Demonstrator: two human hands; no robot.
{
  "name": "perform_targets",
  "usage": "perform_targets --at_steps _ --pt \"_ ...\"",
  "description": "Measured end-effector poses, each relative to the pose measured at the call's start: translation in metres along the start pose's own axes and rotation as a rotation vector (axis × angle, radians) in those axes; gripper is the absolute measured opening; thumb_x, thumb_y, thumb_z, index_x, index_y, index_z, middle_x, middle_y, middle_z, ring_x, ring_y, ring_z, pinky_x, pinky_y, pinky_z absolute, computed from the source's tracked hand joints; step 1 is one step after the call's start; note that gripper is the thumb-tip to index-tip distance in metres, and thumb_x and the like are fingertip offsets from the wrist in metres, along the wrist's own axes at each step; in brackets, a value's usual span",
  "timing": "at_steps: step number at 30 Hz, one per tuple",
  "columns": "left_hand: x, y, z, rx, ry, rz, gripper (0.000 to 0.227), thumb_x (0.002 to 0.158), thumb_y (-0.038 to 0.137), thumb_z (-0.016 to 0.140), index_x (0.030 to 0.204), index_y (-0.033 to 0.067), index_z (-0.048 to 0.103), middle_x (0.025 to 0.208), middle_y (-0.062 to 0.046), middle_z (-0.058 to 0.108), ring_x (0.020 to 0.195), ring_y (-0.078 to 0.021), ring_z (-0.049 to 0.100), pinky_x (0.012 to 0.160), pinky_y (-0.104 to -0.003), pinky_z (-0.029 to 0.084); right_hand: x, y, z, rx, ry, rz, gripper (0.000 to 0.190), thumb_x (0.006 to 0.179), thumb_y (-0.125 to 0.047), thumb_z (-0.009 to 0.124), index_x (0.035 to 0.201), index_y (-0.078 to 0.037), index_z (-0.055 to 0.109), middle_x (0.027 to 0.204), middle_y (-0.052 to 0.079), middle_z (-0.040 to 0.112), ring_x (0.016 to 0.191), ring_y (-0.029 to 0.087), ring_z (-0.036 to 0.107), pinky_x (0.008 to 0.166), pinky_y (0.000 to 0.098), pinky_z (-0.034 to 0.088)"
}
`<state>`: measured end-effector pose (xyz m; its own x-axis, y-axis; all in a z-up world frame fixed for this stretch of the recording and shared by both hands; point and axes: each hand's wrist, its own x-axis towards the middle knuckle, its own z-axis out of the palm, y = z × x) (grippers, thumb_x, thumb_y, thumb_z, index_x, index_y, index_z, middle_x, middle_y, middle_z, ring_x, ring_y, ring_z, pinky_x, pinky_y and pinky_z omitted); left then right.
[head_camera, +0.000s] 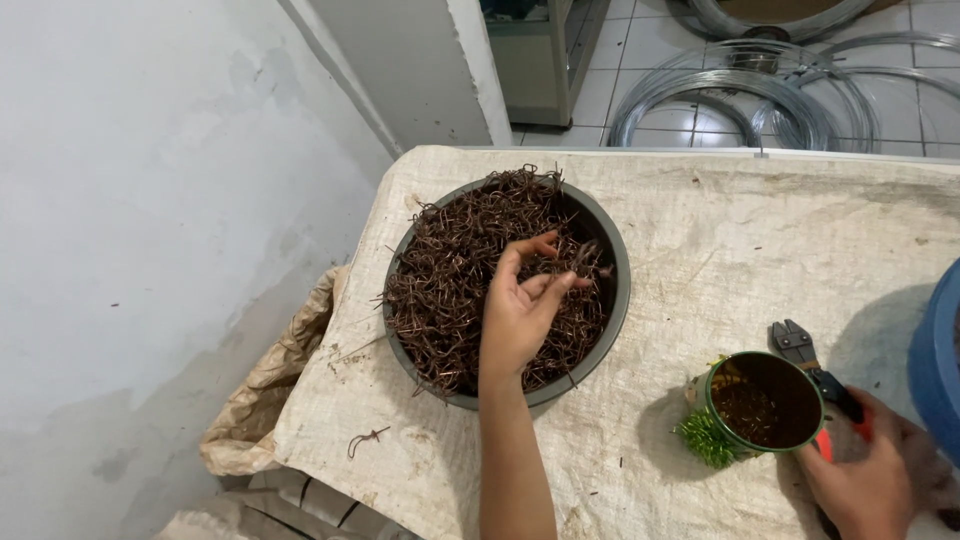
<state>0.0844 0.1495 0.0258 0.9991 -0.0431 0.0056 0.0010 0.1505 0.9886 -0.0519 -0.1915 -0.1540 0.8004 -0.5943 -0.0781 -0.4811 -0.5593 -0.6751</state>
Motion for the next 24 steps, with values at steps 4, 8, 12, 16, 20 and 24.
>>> perform_targets --at_steps 4,8,12,16,20,24 --pt "-0.007 0.012 0.002 0.005 0.032 0.059 0.041 0.095 -0.002 0.063 0.132 0.0048 0.048 0.145 -0.019 0.052 0.097 -0.0229 0.077 0.085 -0.018 0.062 -0.004 -0.003 -0.004 0.016 0.015 -0.064 0.081 0.074 -0.018 0.081 0.151 -0.015 0.057 0.138 0.018 0.066 0.127 0.039 0.057 0.099 0.0519 0.042" --pt "-0.008 0.018 -0.001 0.091 0.056 0.112 0.038 0.096 0.0 0.062 0.131 0.0076 0.049 0.133 -0.018 0.064 0.102 -0.0225 0.077 0.074 -0.018 0.055 0.001 -0.007 -0.006 -0.016 -0.027 -0.007 0.083 0.074 -0.022 0.081 0.152 -0.016 0.055 0.136 0.019 0.066 0.122 0.043 0.06 0.095 0.0535 0.044" --pt "-0.013 0.022 -0.003 0.268 0.041 0.158 0.044 0.1 0.002 0.057 0.141 0.0127 0.043 0.127 -0.013 0.072 0.102 -0.019 0.078 0.059 -0.017 0.05 0.006 0.019 0.006 0.018 0.01 -0.087 0.081 0.077 -0.02 0.082 0.153 -0.012 0.057 0.133 0.019 0.067 0.117 0.039 0.061 0.095 0.0503 0.044" --pt "-0.012 0.018 -0.007 0.509 0.035 0.171 0.057 0.098 0.006 0.061 0.148 0.0174 0.037 0.138 -0.012 0.065 0.093 -0.0163 0.08 0.061 -0.021 0.057 -0.002 0.001 -0.003 -0.001 0.034 -0.082 0.081 0.073 -0.02 0.081 0.15 -0.012 0.058 0.145 0.022 0.058 0.124 0.041 0.059 0.094 0.0549 0.045" --pt "-0.009 0.011 -0.012 0.639 -0.034 0.182 0.065 0.097 0.003 0.058 0.153 0.02 0.031 0.151 -0.014 0.051 0.101 -0.0194 0.076 0.082 -0.035 0.06 -0.004 -0.019 -0.012 0.012 -0.008 -0.031 0.08 0.073 -0.017 0.08 0.15 -0.015 0.057 0.141 0.021 0.058 0.125 0.042 0.057 0.096 0.0538 0.043" --pt "-0.013 0.012 -0.013 0.668 -0.169 0.196 0.062 0.101 -0.003 0.046 0.156 0.0158 0.027 0.156 -0.014 0.042 0.113 -0.0201 0.071 0.098 -0.04 0.059 -0.003 -0.005 -0.003 0.012 -0.008 -0.017 0.081 0.074 -0.024 0.082 0.15 -0.016 0.056 0.139 0.019 0.064 0.126 0.041 0.057 0.097 0.0525 0.042"
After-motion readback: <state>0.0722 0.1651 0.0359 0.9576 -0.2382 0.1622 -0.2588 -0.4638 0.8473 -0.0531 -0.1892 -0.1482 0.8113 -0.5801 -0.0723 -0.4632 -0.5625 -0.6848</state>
